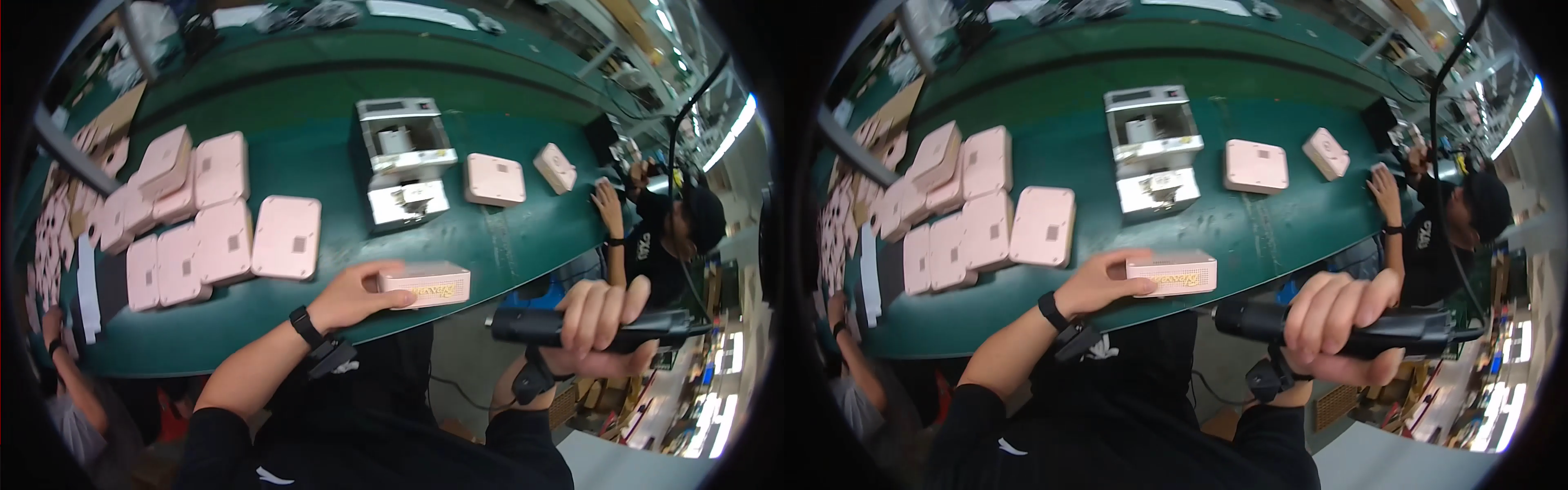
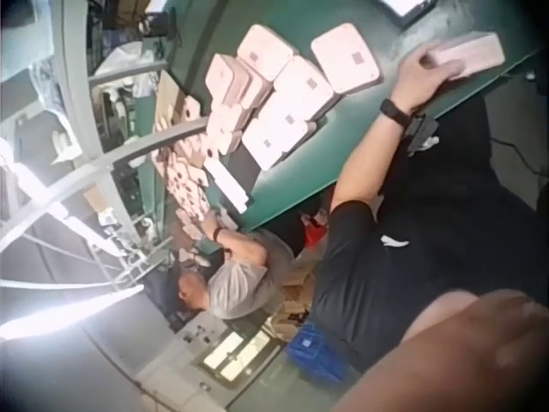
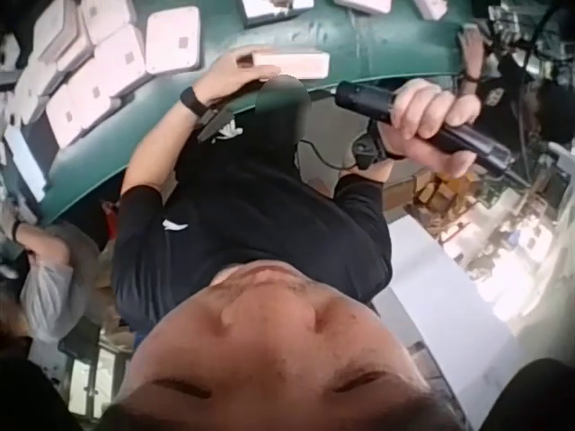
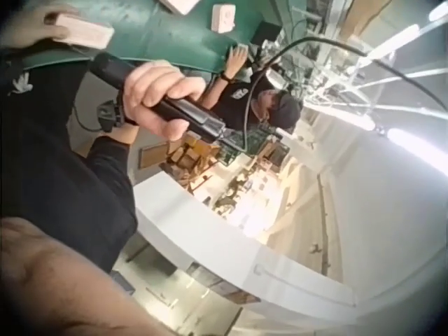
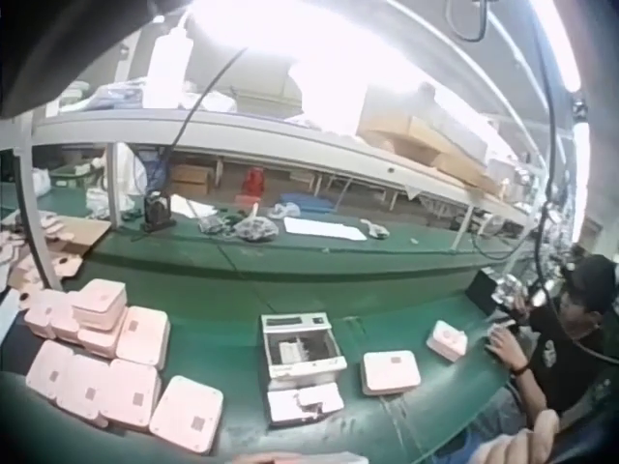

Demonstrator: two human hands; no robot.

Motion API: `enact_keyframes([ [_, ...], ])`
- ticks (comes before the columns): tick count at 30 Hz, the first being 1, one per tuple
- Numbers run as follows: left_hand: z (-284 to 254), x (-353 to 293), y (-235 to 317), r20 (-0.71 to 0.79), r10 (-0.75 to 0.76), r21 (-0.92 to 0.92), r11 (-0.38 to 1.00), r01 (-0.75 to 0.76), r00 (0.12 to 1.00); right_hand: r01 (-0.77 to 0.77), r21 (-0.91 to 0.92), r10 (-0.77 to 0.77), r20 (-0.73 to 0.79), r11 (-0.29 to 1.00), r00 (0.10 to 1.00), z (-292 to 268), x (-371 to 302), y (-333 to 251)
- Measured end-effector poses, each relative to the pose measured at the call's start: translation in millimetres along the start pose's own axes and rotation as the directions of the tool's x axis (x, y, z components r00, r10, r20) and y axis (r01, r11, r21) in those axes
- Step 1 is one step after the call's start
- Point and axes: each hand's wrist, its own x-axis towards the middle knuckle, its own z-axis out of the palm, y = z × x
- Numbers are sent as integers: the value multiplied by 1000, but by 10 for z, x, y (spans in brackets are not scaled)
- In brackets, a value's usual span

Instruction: The person picks up a pink device and uses a power screwdriver to drive screws into the back. They then turn the device over and place it with a stack of other devices before repeating the process.

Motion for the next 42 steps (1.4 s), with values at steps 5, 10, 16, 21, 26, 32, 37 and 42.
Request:
enact_keyframes([
  [5,603,674,-25,450,-432,-386,695,606,782,-3,-233,-56,-245,972,968,-229,-602,-345],
  [10,1244,1561,-47,483,-386,-494,621,609,786,-12,-318,-100,-333,948,938,-312,-916,-590],
  [16,1471,1747,223,312,-411,-404,758,511,857,-132,-270,4,-429,954,903,-489,-1030,-588],
  [21,669,397,381,-21,303,563,791,-239,953,-199,-335,22,-466,921,884,-774,-938,-371],
  [26,-69,-356,228,-344,614,938,250,238,710,-259,-273,152,-360,926,921,-917,-652,90],
  [32,-397,-668,-29,-350,476,935,129,329,807,-340,-297,250,-300,892,921,-819,-368,666],
  [37,-366,-958,143,58,287,989,112,-94,956,-427,-406,290,-356,808,888,-611,-530,930],
  [42,-290,-643,117,274,259,929,179,-324,926,-440,-460,227,-447,771,865,-547,-423,989],
])
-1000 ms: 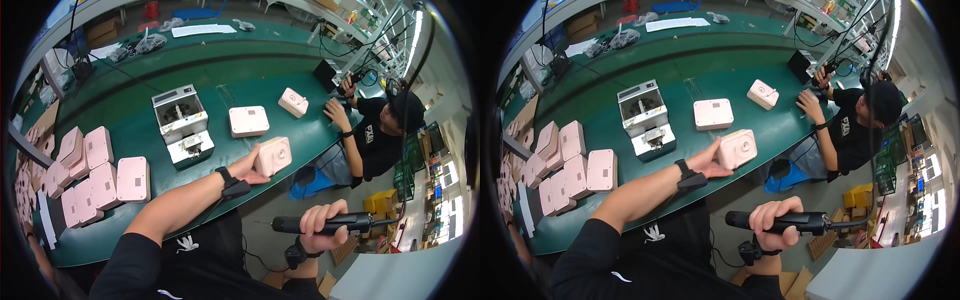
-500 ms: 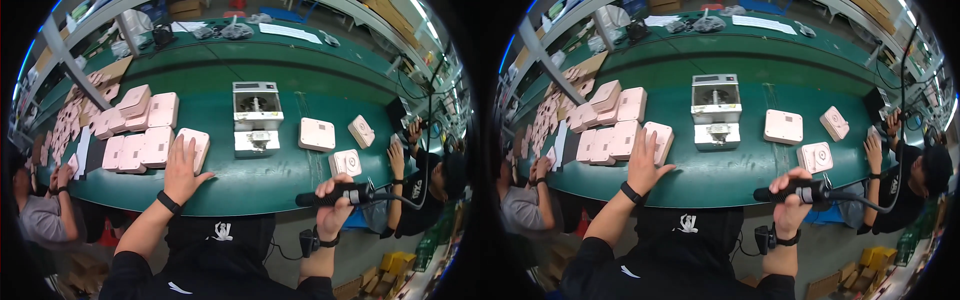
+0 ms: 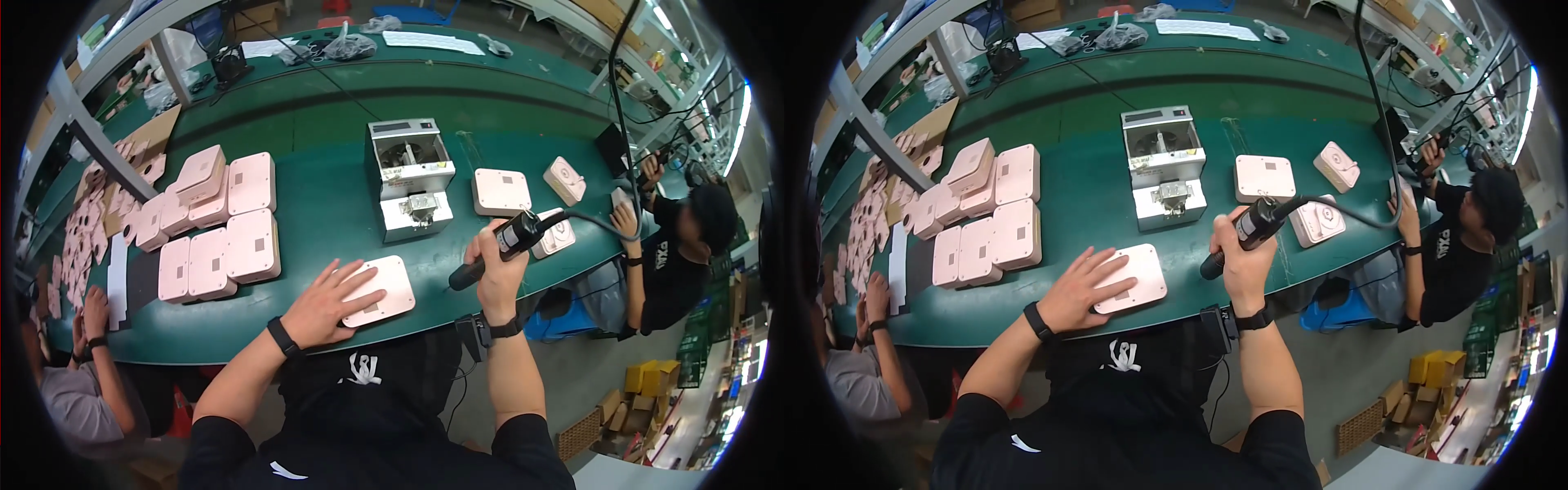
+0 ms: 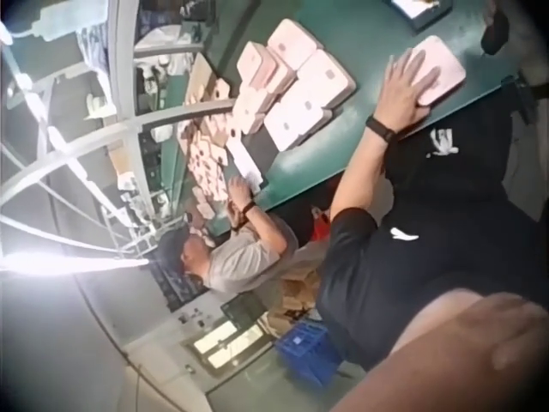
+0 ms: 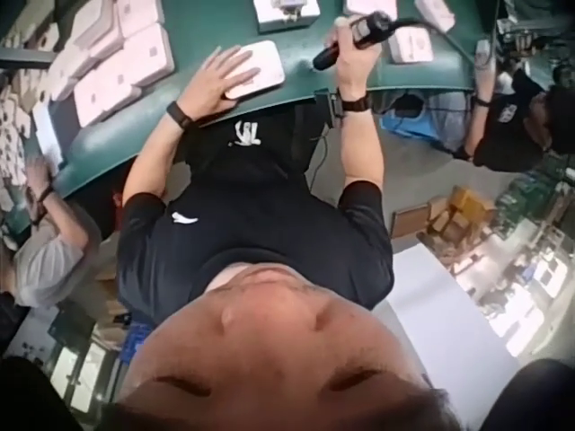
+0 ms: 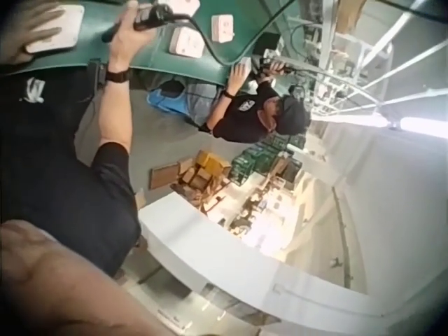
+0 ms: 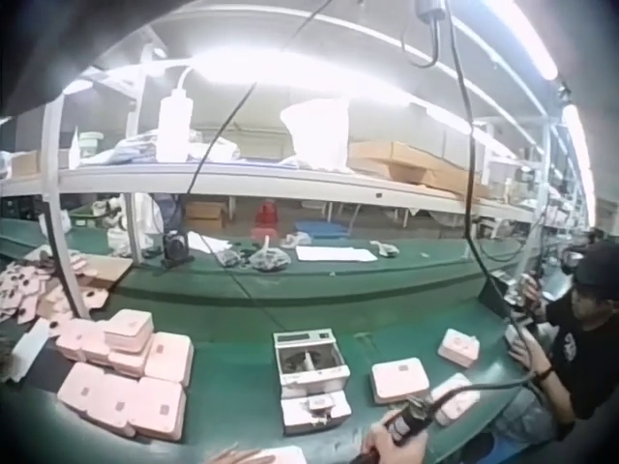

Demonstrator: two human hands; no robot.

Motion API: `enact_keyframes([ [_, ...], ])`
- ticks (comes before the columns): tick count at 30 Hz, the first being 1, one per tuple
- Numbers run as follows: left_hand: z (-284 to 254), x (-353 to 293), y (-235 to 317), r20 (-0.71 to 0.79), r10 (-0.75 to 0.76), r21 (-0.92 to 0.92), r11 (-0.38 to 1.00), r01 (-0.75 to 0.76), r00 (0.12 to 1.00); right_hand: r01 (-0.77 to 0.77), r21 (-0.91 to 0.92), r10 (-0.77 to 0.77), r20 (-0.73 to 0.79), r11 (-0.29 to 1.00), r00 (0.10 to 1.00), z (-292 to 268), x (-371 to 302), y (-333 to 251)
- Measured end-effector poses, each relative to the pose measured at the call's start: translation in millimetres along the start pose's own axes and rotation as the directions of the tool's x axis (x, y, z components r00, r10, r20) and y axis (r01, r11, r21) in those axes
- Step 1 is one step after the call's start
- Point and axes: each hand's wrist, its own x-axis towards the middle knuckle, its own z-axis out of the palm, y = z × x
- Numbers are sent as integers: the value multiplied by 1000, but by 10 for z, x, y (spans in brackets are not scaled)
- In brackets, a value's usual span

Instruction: The person picks up a pink device and uses a power screwdriver to drive screws into the back. They then turn the device over and place it with a stack of other devices before repeating the process.

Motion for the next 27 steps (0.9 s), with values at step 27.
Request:
enact_keyframes([
  [27,369,217,-237,-241,-331,-515,840,169,912,46,45,-54,186,998,981,601,547,-199],
])
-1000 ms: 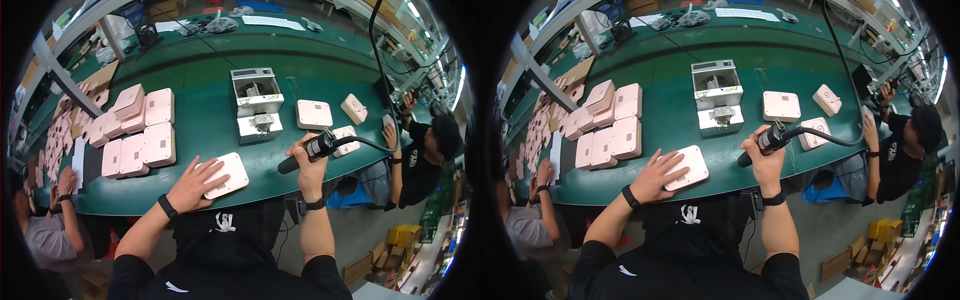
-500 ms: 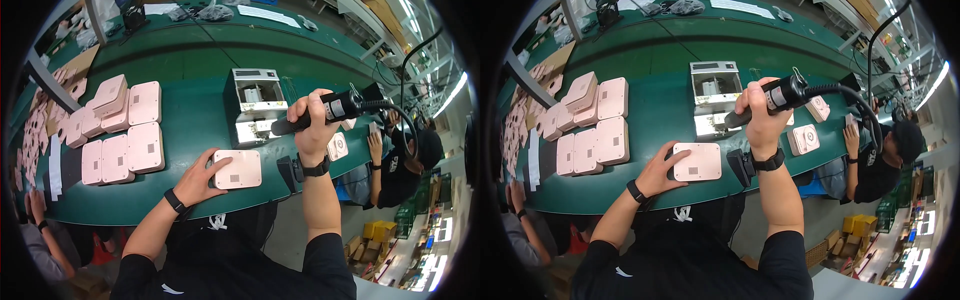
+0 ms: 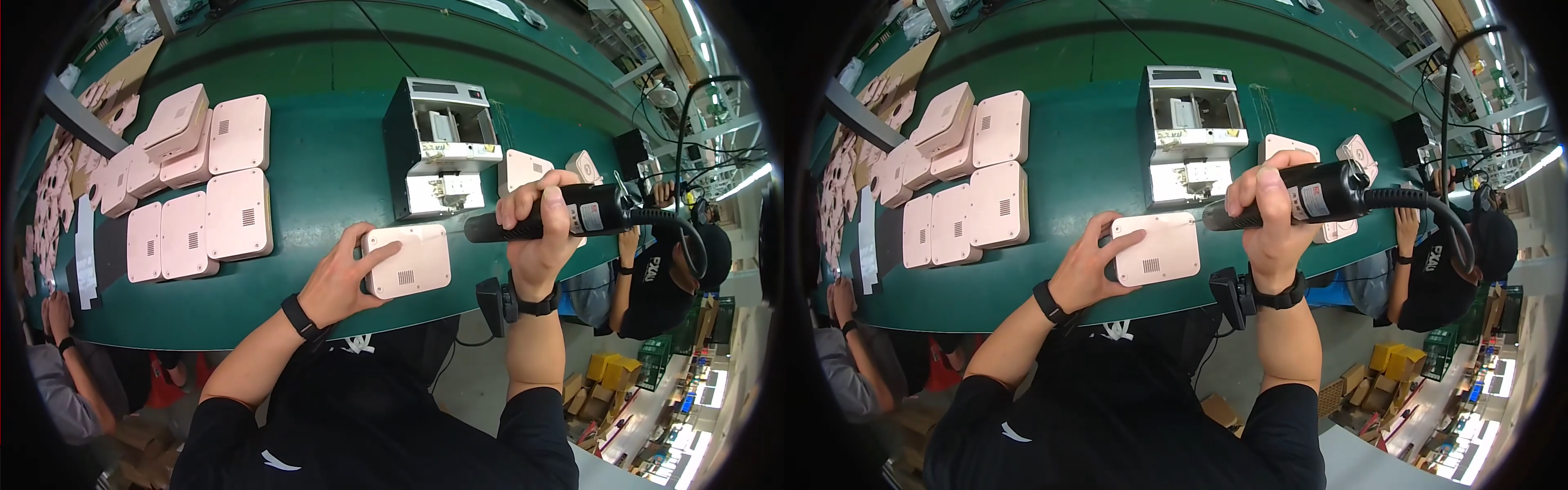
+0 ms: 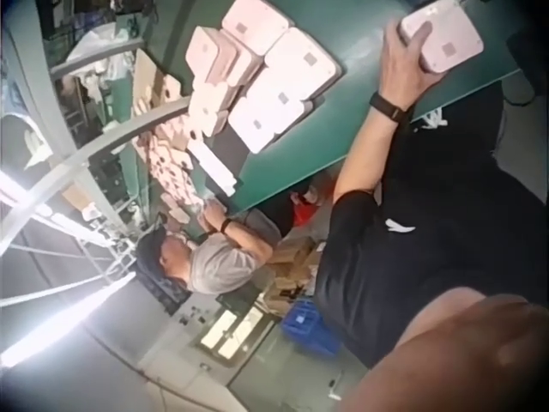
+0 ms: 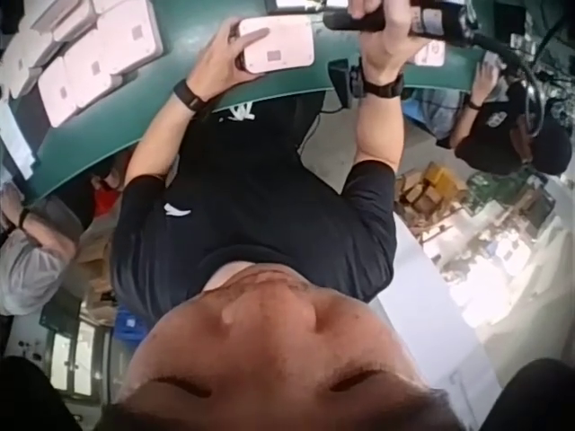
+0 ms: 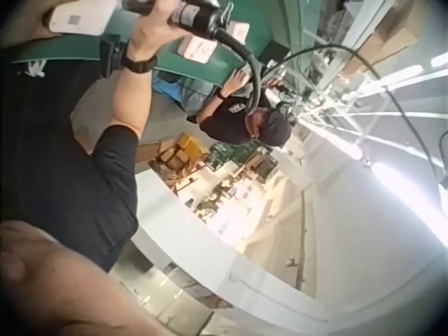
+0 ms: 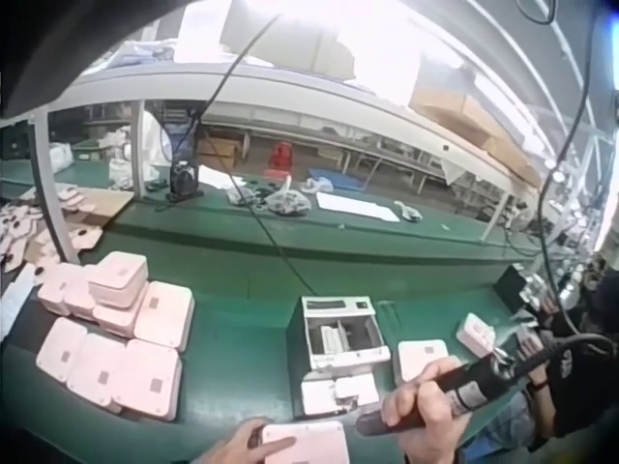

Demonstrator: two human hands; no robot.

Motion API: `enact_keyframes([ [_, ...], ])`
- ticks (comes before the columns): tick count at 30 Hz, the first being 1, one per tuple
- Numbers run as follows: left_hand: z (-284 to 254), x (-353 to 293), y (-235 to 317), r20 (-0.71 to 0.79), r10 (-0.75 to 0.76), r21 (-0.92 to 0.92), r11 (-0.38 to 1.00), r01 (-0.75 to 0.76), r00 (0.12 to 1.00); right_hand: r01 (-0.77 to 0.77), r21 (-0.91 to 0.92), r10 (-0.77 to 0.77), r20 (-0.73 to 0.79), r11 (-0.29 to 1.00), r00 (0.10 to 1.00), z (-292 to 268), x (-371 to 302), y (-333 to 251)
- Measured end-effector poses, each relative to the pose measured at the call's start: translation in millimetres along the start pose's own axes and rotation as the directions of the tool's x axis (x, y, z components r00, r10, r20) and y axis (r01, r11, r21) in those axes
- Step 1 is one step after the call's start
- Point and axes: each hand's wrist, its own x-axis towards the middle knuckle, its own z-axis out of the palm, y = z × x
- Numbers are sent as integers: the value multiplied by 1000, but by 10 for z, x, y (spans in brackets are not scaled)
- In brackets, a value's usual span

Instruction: The person picks up a pink device and uses a power screwdriver to drive screws into the back. They then turn the device over and place it with a stack of other devices before repeating the process.

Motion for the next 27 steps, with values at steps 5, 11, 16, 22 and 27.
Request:
enact_keyframes([
  [5,13,-2,7,-11,-3,-23,1000,2,1000,23,1,-23,-7,1000,1000,-37,-90,169],
  [11,33,-15,4,-31,0,-11,1000,-1,1000,12,18,-11,-39,1000,999,-72,-71,203],
  [16,38,-15,14,-18,-20,-34,999,19,1000,8,21,-8,-2,1000,1000,-37,-80,188],
  [22,43,-16,26,-7,-36,-52,998,36,999,34,-44,-32,62,998,998,2,-125,234],
  [27,28,-3,20,-30,-29,0,1000,29,999,27,-7,-26,75,1000,997,-18,-101,270],
])
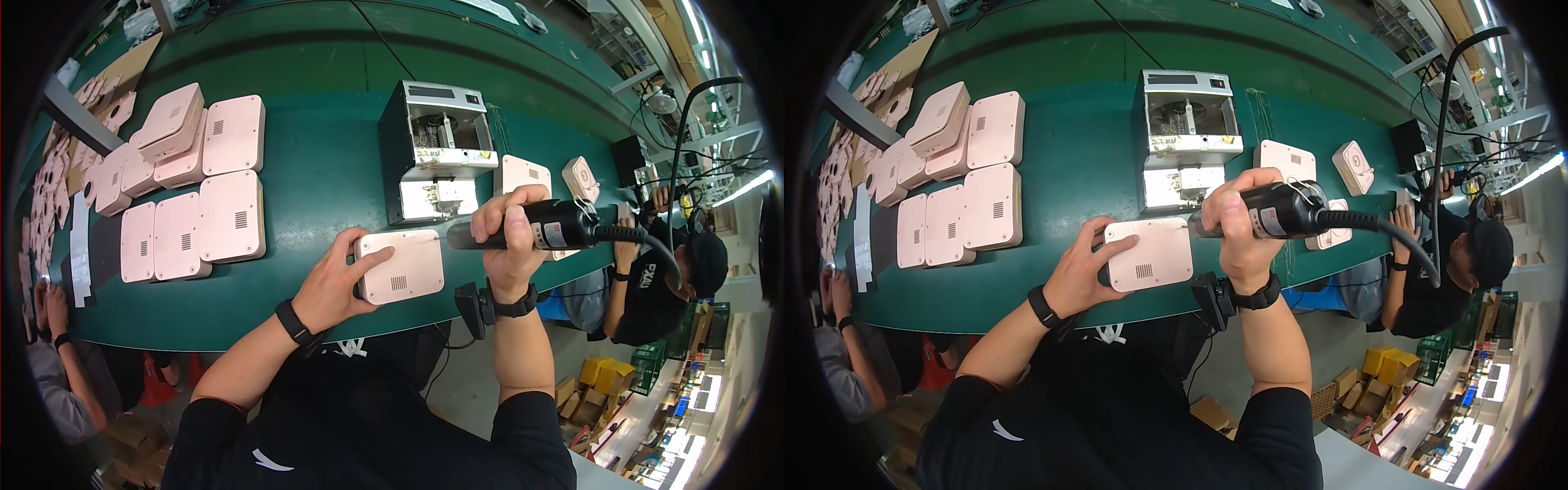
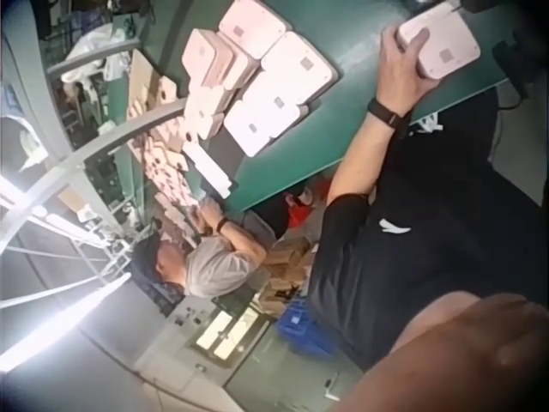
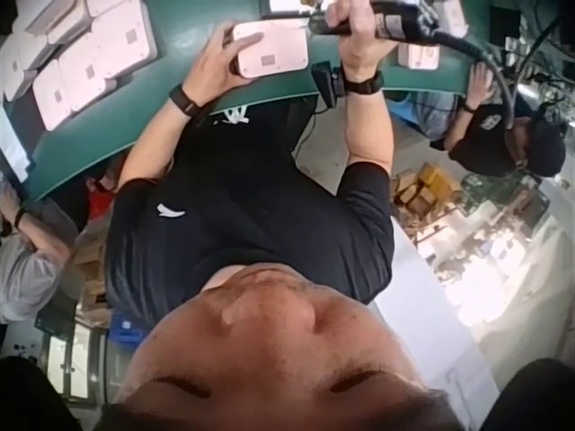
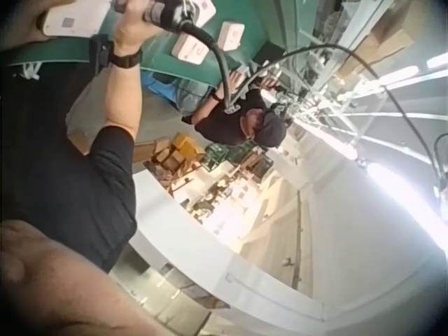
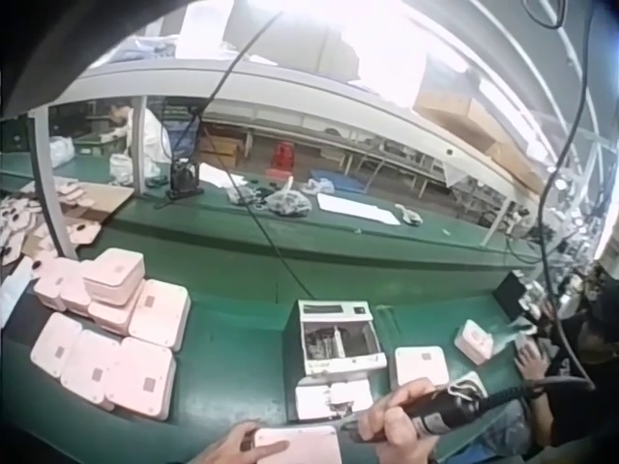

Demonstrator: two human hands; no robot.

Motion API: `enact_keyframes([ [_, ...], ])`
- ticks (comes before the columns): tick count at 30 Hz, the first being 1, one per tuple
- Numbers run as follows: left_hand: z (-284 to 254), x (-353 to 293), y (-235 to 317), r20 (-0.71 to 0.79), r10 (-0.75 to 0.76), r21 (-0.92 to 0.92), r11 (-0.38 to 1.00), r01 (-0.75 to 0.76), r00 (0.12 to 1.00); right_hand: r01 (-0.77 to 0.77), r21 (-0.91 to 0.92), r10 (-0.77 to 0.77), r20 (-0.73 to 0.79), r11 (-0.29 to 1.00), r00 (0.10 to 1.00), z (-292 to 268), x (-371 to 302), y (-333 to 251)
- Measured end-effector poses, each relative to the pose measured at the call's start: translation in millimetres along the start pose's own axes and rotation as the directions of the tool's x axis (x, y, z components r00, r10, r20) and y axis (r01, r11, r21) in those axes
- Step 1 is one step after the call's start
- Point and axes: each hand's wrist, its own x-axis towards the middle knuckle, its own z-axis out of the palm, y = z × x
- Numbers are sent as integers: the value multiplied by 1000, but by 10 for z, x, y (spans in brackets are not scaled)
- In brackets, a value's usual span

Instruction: The person picks up a pink device and uses a power screwdriver to drive screws into the back. They then turn the device over and place it with a stack of other devices before repeating the process.

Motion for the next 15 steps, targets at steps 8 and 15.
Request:
enact_keyframes([
  [8,7,-2,2,19,-11,-28,1000,12,1000,-75,-63,77,37,995,996,41,80,-131],
  [15,129,118,47,31,16,-24,1000,-15,999,124,7,-123,-77,992,989,46,358,-263],
])
